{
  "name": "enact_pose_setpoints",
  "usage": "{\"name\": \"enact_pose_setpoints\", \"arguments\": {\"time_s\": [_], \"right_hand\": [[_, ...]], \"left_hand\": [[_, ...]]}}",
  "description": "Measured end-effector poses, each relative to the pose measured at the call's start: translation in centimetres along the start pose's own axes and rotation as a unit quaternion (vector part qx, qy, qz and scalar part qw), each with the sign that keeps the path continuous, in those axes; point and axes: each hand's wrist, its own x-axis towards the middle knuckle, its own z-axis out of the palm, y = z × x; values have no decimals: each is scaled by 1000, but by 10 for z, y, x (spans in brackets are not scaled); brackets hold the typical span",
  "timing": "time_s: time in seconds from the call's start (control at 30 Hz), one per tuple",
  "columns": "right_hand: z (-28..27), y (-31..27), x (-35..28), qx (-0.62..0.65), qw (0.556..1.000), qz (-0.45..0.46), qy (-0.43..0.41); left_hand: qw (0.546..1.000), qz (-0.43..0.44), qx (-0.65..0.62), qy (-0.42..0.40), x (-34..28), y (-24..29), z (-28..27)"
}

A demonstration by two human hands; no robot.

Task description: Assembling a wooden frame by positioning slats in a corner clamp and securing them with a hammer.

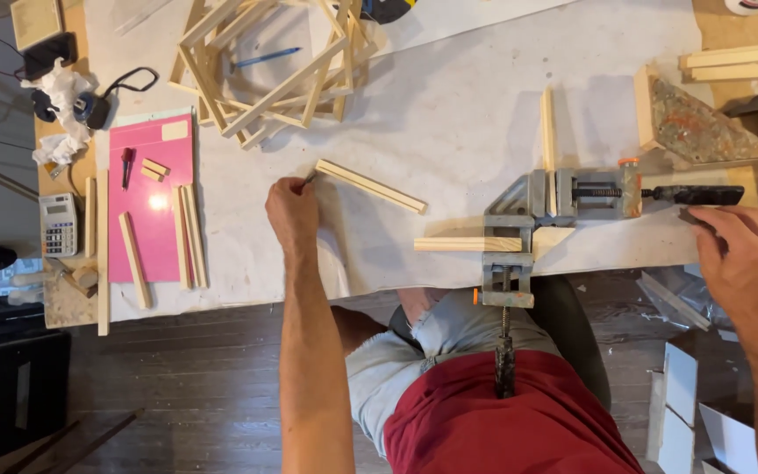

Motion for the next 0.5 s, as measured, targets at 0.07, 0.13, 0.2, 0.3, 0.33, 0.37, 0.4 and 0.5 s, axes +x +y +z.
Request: {"name": "enact_pose_setpoints", "arguments": {"time_s": [0.07, 0.13, 0.2, 0.3, 0.33, 0.37, 0.4, 0.5], "right_hand": [[-2, -2, -3, 159, 985, 25, 59], [-26, -16, -4, 133, 988, 60, 57], [-14, -11, -24, 109, 988, 92, 50], [38, 7, -55, 284, 931, 198, 118], [41, -3, -53, 336, 911, 212, 111], [44, -13, -51, 388, 888, 225, 104], [29, -43, -37, 386, 889, 223, 104], [-16, -123, -3, 604, 796, 27, -39]], "left_hand": [[995, -31, -95, 20, -19, 12, -13], [987, -24, -155, 34, -45, 9, -13], [976, -22, -212, 46, -79, 0, -5], [923, 48, -381, -39, -141, 0, 12], [883, 66, -441, -143, -169, 11, 14], [829, 84, -496, -245, -196, 23, 17], [828, 84, -498, -244, -212, 31, 19], [734, 18, -499, -461, -256, 47, 41]]}}
